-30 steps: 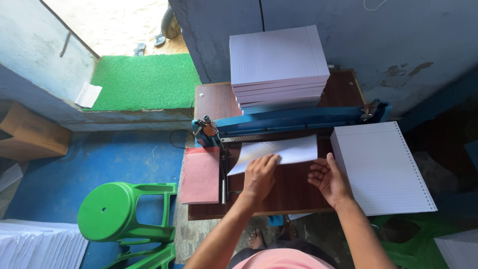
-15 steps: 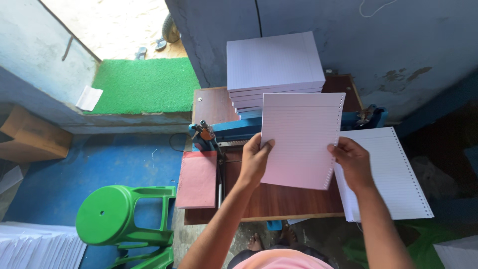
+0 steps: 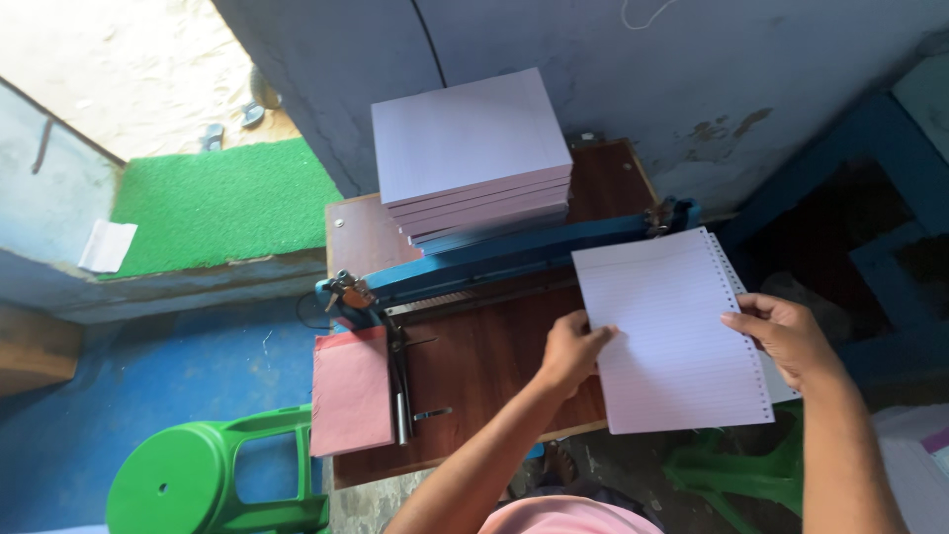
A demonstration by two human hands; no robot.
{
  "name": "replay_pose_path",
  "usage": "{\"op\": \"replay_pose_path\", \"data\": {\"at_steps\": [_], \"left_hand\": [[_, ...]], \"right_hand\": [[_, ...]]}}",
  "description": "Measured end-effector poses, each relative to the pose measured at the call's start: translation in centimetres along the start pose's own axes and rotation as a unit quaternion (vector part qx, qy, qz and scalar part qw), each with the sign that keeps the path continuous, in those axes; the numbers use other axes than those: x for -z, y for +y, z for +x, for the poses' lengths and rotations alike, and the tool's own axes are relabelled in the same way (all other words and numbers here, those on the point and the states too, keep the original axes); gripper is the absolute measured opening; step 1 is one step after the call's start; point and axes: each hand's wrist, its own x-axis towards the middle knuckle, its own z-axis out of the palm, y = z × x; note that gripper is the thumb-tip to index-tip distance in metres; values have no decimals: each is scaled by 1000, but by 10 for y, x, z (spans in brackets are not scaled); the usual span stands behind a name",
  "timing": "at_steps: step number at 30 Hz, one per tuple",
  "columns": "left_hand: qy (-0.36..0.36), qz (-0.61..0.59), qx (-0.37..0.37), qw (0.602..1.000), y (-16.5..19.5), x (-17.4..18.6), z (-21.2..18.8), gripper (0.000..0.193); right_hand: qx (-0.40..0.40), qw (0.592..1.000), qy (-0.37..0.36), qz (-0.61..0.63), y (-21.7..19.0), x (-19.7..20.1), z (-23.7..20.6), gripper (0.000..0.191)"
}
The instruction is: The person inserts a stack of lined paper between a front and back cover, aligns the edges, and uses a manual binding machine to staple the spine. The person repeats this process for multiple notebooks, stacking the finished units on the table.
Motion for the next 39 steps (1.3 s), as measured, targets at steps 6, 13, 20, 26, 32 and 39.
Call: {"op": "replay_pose_path", "data": {"at_steps": [6,13,20,26,32,39], "left_hand": [[-48,-16,13,999,-5,-44,34,37],[-2,33,42,999,-1,-59,49,32],[8,79,3,997,5,-58,45,26],[17,51,38,998,6,-58,47,27],[21,44,32,998,10,-58,42,27],[31,60,21,998,12,-57,36,32]], "right_hand": [[-40,995,27,-90,20,42,29,43],[10,970,83,-229,22,50,51,51],[-1,943,103,-317,17,41,59,42],[-14,935,98,-342,18,41,62,45],[-10,937,102,-333,24,43,65,46],[8,938,93,-335,27,44,66,45]]}}
